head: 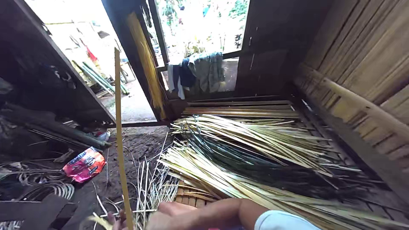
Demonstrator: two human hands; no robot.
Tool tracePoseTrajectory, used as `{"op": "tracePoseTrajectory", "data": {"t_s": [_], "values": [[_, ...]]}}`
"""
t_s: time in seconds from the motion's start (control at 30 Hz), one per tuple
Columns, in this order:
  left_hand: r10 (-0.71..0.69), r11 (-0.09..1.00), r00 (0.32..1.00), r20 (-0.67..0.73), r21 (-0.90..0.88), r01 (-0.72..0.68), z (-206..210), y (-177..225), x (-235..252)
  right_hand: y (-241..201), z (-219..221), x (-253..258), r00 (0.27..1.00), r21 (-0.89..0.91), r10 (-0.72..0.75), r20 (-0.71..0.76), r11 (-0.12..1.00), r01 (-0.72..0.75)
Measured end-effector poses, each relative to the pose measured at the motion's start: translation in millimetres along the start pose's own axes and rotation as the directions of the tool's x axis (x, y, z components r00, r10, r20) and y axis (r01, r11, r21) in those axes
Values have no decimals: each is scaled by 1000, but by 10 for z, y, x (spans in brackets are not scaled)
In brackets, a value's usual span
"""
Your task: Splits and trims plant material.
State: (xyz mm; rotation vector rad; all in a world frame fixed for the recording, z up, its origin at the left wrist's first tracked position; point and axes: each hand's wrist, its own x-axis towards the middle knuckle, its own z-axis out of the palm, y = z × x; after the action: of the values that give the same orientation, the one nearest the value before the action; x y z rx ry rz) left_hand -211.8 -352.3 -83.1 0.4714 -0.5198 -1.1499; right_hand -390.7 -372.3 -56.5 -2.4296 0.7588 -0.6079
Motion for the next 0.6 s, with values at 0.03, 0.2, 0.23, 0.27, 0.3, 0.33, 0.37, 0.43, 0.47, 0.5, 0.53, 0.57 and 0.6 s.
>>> {"op": "tracePoseTrajectory", "data": {"t_s": [0.03, 0.2, 0.23, 0.27, 0.3, 0.33, 0.37, 0.43, 0.47, 0.5, 0.53, 0.57, 0.6], "values": [[-34, 998, 998, 61, 56, 31, 62, -71, -87, 38, -53, 183, 1000, 77, 0, -30, 997, 2], [3, 1000, 1000, 7, 11, -3, -64, -86, -123, -193, -126, 111, 979, 160, -89, 185, 985, 60], [27, 1000, 998, -53, 5, -26, -105, -23, -71, -275, -11, -31, 968, 155, -137, 210, 982, 106], [57, 998, 991, -123, 27, -54, -87, 16, -54, -316, 114, -141, 962, 149, -179, 205, 977, 149], [59, 997, 985, -160, 51, -52, -59, 32, -61, -333, 169, -190, 961, 135, -187, 202, 978, 161], [27, 997, 991, -130, 72, -18, -52, 19, -88, -326, 134, -166, 965, 110, -164, 205, 983, 144], [-19, 996, 997, -77, 88, 26, -35, -23, -140, -293, 24, -90, 972, 90, -124, 201, 990, 108], [-71, 993, 995, -63, 94, 77, 96, -163, -367, -75, -133, 141, 989, 140, -46, 140, 990, 26], [-64, 986, 986, -154, 140, 86, 219, -219, -525, 49, -145, 222, 994, 180, -21, 106, 984, 2], [-25, 980, 959, -281, 180, 78, 330, -271, -607, 102, -147, 236, 995, 195, -15, 95, 981, -4], [0, 988, 971, -240, 150, 37, 286, -297, -632, 91, -138, 183, 994, 189, -30, 107, 982, 9], [23, 999, 987, -156, 41, -17, 197, -303, -601, 27, -130, 78, 987, 183, -77, 138, 982, 51], [50, 998, 986, -160, -27, -55, 163, -282, -594, -65, -118, -57, 975, 192, -146, 169, 975, 113]]}}
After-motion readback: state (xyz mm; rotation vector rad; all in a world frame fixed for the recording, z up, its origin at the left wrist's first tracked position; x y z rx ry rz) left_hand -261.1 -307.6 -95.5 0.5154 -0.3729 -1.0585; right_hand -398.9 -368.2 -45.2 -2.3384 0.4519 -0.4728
